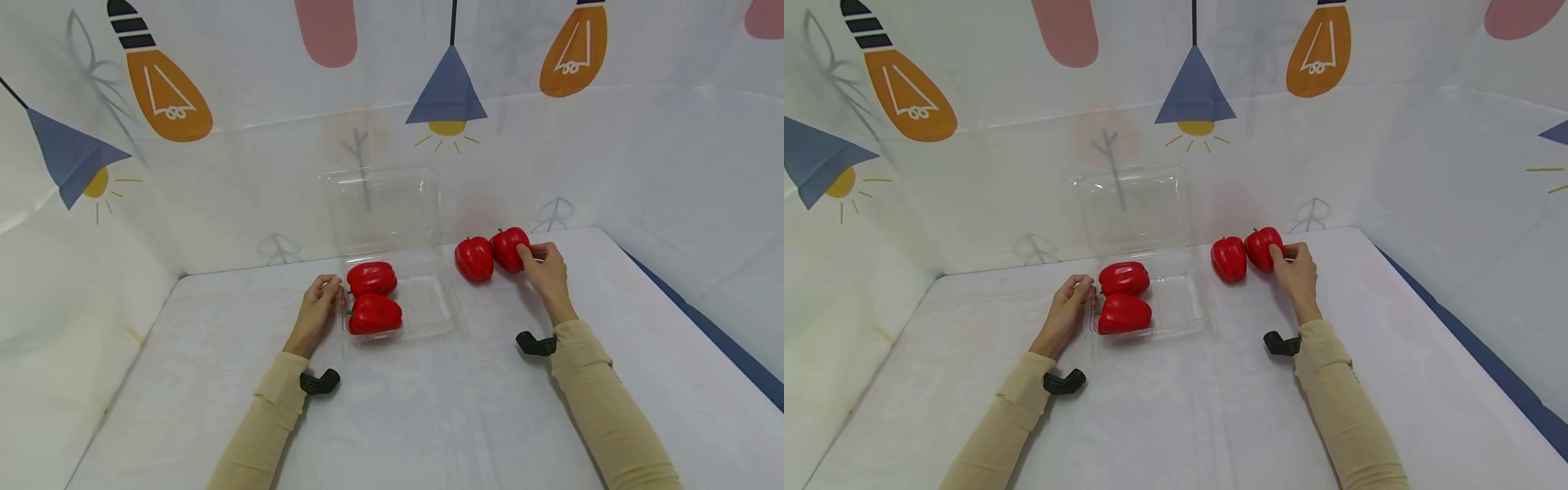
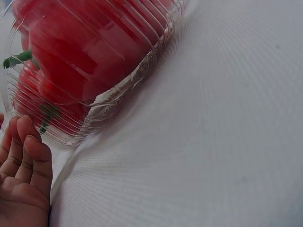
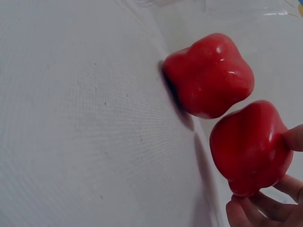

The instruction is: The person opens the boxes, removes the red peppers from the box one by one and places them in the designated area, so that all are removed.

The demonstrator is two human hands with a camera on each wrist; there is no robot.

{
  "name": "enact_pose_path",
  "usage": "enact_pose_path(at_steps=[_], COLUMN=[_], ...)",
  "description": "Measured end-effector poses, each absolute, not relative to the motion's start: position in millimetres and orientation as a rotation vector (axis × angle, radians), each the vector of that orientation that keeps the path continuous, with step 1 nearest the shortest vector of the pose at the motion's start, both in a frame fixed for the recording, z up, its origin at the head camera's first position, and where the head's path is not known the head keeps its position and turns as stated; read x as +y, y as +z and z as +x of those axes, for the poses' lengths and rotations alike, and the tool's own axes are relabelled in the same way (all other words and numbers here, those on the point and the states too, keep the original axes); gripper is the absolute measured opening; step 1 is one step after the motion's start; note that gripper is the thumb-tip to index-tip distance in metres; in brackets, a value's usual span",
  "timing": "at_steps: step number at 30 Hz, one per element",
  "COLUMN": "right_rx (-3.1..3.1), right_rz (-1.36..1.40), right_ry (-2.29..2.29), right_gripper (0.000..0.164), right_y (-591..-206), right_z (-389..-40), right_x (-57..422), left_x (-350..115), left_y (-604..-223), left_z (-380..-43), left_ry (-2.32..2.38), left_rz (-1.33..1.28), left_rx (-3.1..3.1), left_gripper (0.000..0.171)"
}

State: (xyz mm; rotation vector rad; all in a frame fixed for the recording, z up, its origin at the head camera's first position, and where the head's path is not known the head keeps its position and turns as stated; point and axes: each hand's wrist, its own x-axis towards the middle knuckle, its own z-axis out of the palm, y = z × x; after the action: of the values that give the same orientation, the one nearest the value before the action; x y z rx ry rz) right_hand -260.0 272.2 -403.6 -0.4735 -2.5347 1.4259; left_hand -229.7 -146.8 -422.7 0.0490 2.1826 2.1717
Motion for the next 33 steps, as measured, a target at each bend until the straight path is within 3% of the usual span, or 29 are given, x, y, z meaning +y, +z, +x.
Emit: enact_pose_path(at_steps=[26,33], right_rx=[-2.62,-2.654], right_rz=[-0.471,-0.49], right_ry=[1.366,1.354], right_gripper=[0.066,0.067], right_y=[-417,-418], right_z=[-265,-264], right_x=[277,278], left_x=[-148,-151], left_y=[-423,-442], left_z=[-231,-244], left_ry=[2.158,2.204], left_rz=[0.037,0.061], left_rx=[2.189,2.169], left_gripper=[0.031,0.035])
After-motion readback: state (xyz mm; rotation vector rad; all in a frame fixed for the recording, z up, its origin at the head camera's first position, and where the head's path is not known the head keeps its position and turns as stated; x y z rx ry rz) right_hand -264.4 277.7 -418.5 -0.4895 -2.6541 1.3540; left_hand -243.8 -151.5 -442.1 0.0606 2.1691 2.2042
